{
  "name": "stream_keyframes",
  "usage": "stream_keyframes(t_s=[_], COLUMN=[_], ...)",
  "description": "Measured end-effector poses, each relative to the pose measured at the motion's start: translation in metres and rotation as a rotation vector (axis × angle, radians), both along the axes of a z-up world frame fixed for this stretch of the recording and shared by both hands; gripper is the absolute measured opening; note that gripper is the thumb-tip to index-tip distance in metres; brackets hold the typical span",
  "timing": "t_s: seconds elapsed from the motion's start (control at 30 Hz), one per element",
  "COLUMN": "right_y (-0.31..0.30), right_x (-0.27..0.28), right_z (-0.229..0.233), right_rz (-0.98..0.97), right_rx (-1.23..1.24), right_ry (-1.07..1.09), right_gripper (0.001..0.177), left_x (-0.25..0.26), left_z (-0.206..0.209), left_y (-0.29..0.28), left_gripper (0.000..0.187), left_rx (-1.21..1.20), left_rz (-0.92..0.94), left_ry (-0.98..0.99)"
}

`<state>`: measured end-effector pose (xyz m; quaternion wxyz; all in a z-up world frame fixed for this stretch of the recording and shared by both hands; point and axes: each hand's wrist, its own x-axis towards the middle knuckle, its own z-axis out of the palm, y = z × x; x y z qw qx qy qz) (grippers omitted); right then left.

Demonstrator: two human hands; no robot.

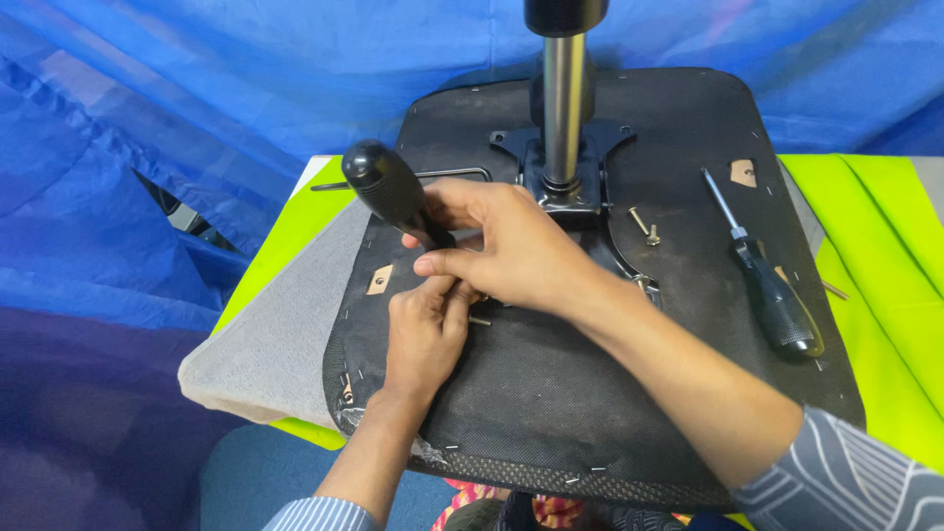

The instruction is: The person assembles a chair by attaching a black plastic handle to the metal base using a screwdriver and screws. They align the handle, insert screws, and tighten them to secure the component.

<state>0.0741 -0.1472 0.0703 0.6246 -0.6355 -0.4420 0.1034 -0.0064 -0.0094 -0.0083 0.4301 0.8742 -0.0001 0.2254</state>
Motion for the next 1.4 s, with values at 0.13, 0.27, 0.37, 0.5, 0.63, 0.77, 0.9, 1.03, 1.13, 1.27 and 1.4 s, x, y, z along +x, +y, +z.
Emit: stream_keyframes(t_s=[0.13, 0.27, 0.37, 0.5, 0.63, 0.77, 0.9, 1.03, 1.13, 1.27, 1.4], right_y=[-0.008, -0.007, -0.005, -0.003, 0.001, 0.005, 0.0, -0.012, -0.019, -0.026, -0.031], right_x=[0.023, 0.021, 0.006, -0.019, -0.036, -0.044, -0.031, -0.011, -0.006, -0.009, -0.011], right_z=[0.006, 0.002, -0.003, -0.017, -0.025, -0.026, -0.017, -0.004, 0.002, 0.003, 0.002], right_rz=[0.206, 0.283, 0.11, -0.084, -0.241, -0.356, -0.177, -0.031, -0.065, -0.069, -0.057], right_rx=[-0.139, -0.093, -0.1, -0.066, 0.027, 0.108, 0.056, -0.046, -0.141, -0.151, -0.112], right_ry=[0.063, 0.074, -0.022, -0.02, -0.055, 0.014, 0.022, 0.02, -0.033, -0.068, 0.066], right_gripper=[0.055, 0.054, 0.046, 0.04, 0.043, 0.037, 0.034, 0.045, 0.045, 0.035, 0.036], left_x=[0.002, 0.002, 0.002, 0.002, 0.001, 0.003, 0.001, 0.001, 0.001, 0.0, 0.004], left_z=[0.004, 0.005, 0.003, -0.002, -0.006, -0.006, -0.002, 0.003, 0.005, 0.009, 0.016], left_y=[0.0, 0.004, 0.005, 0.007, 0.009, 0.008, 0.007, 0.003, 0.001, 0.0, 0.005], left_gripper=[0.013, 0.013, 0.011, 0.006, 0.007, 0.006, 0.008, 0.012, 0.013, 0.012, 0.012], left_rx=[0.001, 0.031, 0.027, 0.071, 0.07, 0.091, 0.036, 0.048, 0.079, 0.061, 0.126], left_rz=[-0.053, -0.076, -0.035, -0.022, -0.06, -0.075, -0.036, -0.021, -0.022, -0.076, -0.172], left_ry=[-0.036, -0.021, 0.034, -0.01, -0.053, -0.06, -0.027, 0.007, 0.023, 0.024, -0.006])
